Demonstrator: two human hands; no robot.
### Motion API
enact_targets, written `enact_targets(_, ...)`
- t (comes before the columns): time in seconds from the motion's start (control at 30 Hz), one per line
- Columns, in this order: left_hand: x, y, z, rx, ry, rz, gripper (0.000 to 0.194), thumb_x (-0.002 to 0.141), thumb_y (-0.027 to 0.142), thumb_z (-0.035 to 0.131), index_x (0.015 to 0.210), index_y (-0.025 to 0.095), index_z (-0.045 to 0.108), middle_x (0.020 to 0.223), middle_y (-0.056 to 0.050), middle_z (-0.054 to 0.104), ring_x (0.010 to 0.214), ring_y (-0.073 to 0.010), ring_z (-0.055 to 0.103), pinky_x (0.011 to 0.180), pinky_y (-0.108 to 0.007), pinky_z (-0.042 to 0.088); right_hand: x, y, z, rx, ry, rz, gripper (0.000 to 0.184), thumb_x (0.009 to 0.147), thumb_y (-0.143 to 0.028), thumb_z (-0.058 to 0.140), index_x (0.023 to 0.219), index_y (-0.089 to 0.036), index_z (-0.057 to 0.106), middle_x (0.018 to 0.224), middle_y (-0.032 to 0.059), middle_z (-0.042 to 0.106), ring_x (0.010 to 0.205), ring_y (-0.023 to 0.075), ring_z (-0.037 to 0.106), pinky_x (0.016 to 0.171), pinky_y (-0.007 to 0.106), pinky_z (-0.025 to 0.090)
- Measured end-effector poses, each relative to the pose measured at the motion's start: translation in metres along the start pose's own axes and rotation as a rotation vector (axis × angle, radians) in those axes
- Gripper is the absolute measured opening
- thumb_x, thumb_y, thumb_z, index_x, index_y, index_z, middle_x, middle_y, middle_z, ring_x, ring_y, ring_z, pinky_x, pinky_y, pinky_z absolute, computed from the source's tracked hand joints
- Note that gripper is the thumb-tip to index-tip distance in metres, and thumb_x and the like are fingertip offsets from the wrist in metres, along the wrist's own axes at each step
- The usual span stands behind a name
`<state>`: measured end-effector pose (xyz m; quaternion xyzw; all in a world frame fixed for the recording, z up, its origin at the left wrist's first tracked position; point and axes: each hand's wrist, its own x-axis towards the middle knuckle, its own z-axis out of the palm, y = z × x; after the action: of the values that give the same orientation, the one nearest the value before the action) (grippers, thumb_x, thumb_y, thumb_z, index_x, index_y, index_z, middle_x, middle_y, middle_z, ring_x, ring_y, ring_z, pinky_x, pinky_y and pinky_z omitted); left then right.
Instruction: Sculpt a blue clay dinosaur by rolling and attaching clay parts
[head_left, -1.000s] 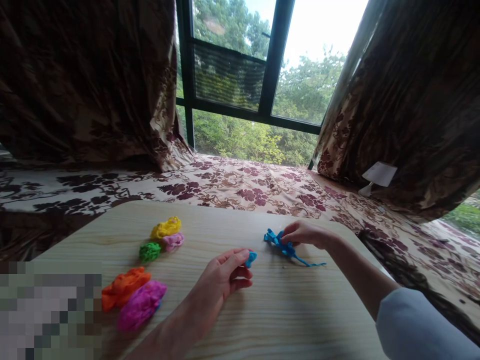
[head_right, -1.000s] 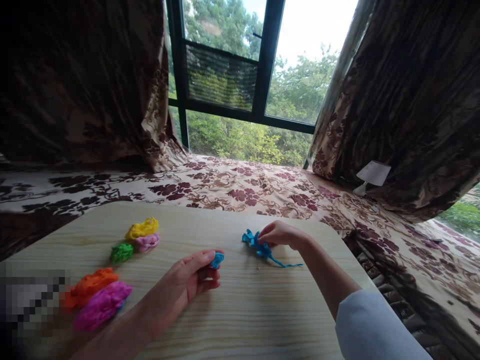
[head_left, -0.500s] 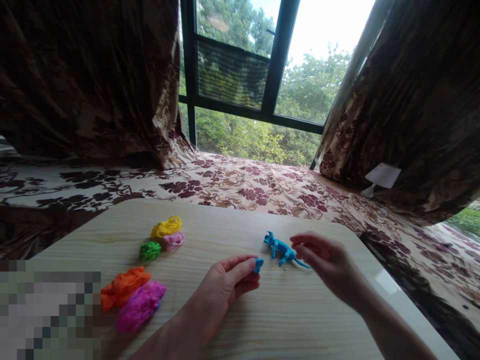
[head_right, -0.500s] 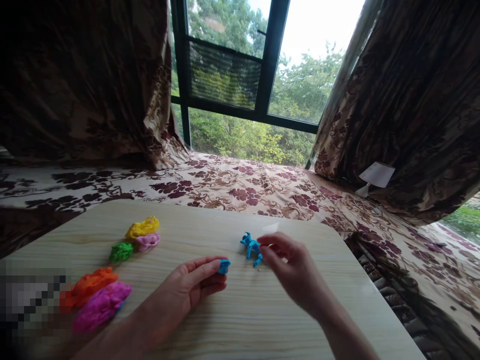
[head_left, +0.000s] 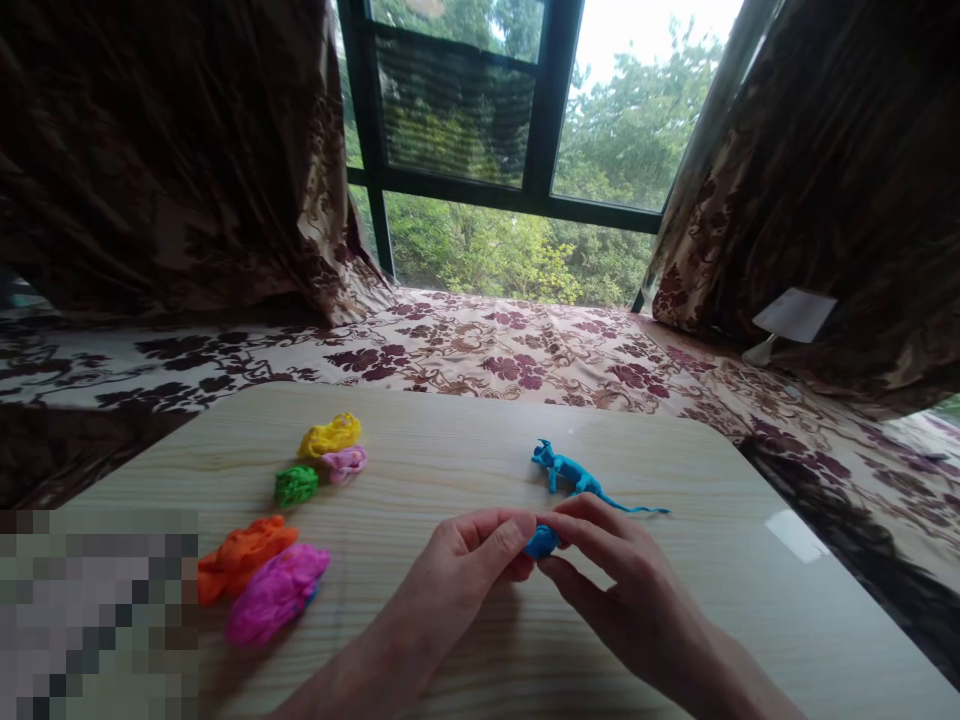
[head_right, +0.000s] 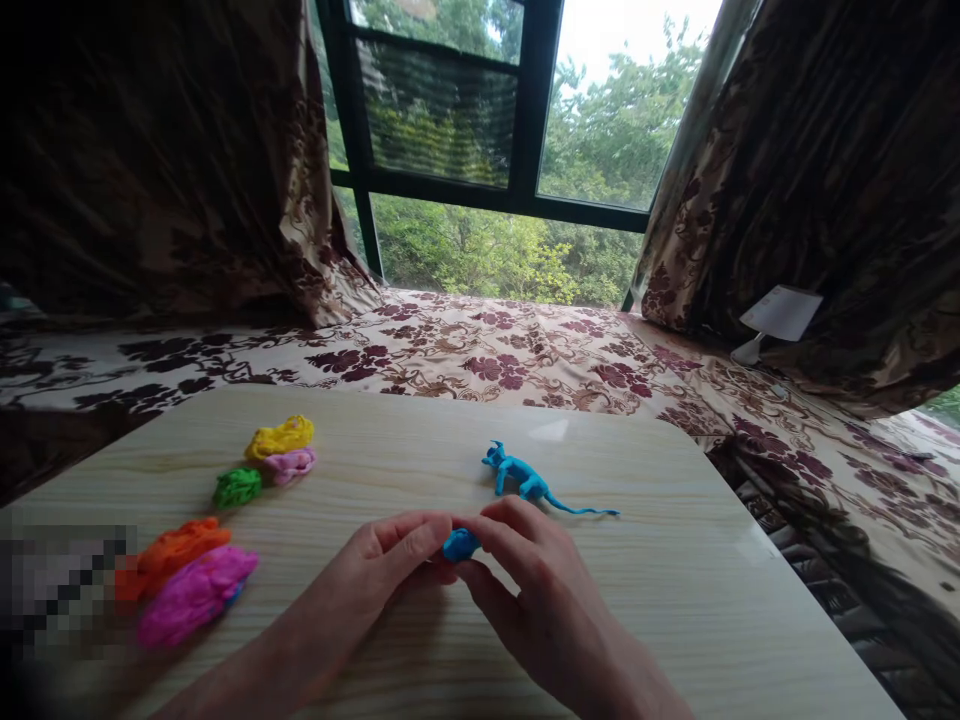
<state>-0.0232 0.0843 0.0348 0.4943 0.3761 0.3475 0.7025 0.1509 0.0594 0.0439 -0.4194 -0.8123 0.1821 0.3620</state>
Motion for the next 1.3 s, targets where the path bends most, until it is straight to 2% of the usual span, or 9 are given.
enact_targets(0.17,0.001,0.000,0.004,-0.014,-0.047,-0.038,0.028,0.078,0.037,0.057,0.095,0.016,0.067,0.087,-0.006,0.064,0.085,-0.0179,0.055,0.080,-0.031,0.043,-0.005,0.004,0.004,0.043,0.011,0.039,0.011,0.085,-0.017,0.049,0.085,-0.019,0.060,0.076,0.0020,0.055,0.070,0.0123,0.053,0.063,0.025,0.045)
enact_targets(0.23,0.002,-0.002,0.004,-0.079,-0.028,-0.065,0.027,0.077,0.036,0.058,0.094,0.017,0.065,0.088,-0.006,0.064,0.083,-0.0176,0.056,0.079,-0.032,0.044,-0.006,0.007,0.004,0.067,0.033,0.030,0.012,0.085,-0.018,0.051,0.092,-0.020,0.060,0.078,0.0022,0.056,0.071,0.0128,0.054,0.065,0.026,0.046)
enact_targets(0.33,0.002,-0.004,0.004,-0.142,0.024,-0.087,0.026,0.076,0.037,0.059,0.089,0.015,0.065,0.085,-0.007,0.064,0.078,-0.0169,0.057,0.077,-0.032,0.046,-0.008,0.010,0.002,0.062,0.074,0.013,0.037,0.081,-0.024,0.059,0.117,-0.024,0.050,0.088,0.0032,0.058,0.079,0.0151,0.056,0.075,0.030,0.047)
enact_targets(0.4,0.002,-0.004,0.005,-0.111,0.041,-0.080,0.028,0.075,0.039,0.059,0.088,0.014,0.065,0.081,-0.007,0.065,0.074,-0.0166,0.057,0.073,-0.031,0.047,-0.008,0.010,0.001,0.048,0.075,0.017,0.043,0.079,-0.024,0.060,0.120,-0.025,0.048,0.092,0.0039,0.058,0.082,0.0157,0.056,0.076,0.030,0.047)
enact_targets(0.57,0.001,-0.001,0.006,0.018,0.027,-0.037,0.029,0.079,0.041,0.053,0.088,0.016,0.065,0.079,-0.005,0.064,0.077,-0.0164,0.057,0.074,-0.028,0.046,-0.008,0.010,0.003,0.038,0.055,0.032,0.024,0.080,-0.022,0.058,0.105,-0.023,0.058,0.083,0.0020,0.058,0.074,0.0136,0.055,0.069,0.027,0.046)
enact_targets(0.73,0.000,-0.002,0.002,-0.049,-0.030,-0.100,0.024,0.076,0.037,0.059,0.087,0.015,0.063,0.081,-0.005,0.063,0.074,-0.0152,0.057,0.075,-0.030,0.046,-0.009,0.011,0.007,0.056,0.041,0.059,0.008,0.083,-0.021,0.055,0.089,-0.021,0.060,0.073,-0.0002,0.055,0.065,0.0112,0.052,0.061,0.025,0.043)
enact_targets(0.8,0.000,-0.002,0.001,-0.107,-0.028,-0.118,0.025,0.076,0.035,0.060,0.091,0.015,0.063,0.082,-0.005,0.064,0.074,-0.0151,0.058,0.076,-0.031,0.047,-0.009,0.010,0.007,0.082,0.052,0.058,0.010,0.083,-0.020,0.055,0.092,-0.021,0.059,0.075,0.0001,0.056,0.067,0.0113,0.052,0.063,0.025,0.043)
enact_targets(0.93,0.000,0.000,0.001,-0.125,0.002,-0.108,0.028,0.076,0.038,0.059,0.089,0.014,0.065,0.084,-0.008,0.065,0.075,-0.0162,0.058,0.075,-0.032,0.048,-0.009,0.010,0.004,0.084,0.056,0.029,0.033,0.079,-0.021,0.060,0.111,-0.022,0.053,0.088,0.0025,0.057,0.076,0.0130,0.054,0.070,0.026,0.045)
enact_targets(1.3,-0.001,0.001,0.001,-0.023,-0.016,-0.108,0.023,0.071,0.034,0.065,0.081,0.014,0.064,0.082,-0.006,0.066,0.070,-0.0148,0.059,0.072,-0.029,0.046,-0.012,0.007,0.008,0.015,0.010,0.071,0.007,0.084,-0.020,0.052,0.087,-0.020,0.058,0.075,0.0016,0.057,0.068,0.0126,0.053,0.062,0.025,0.043)
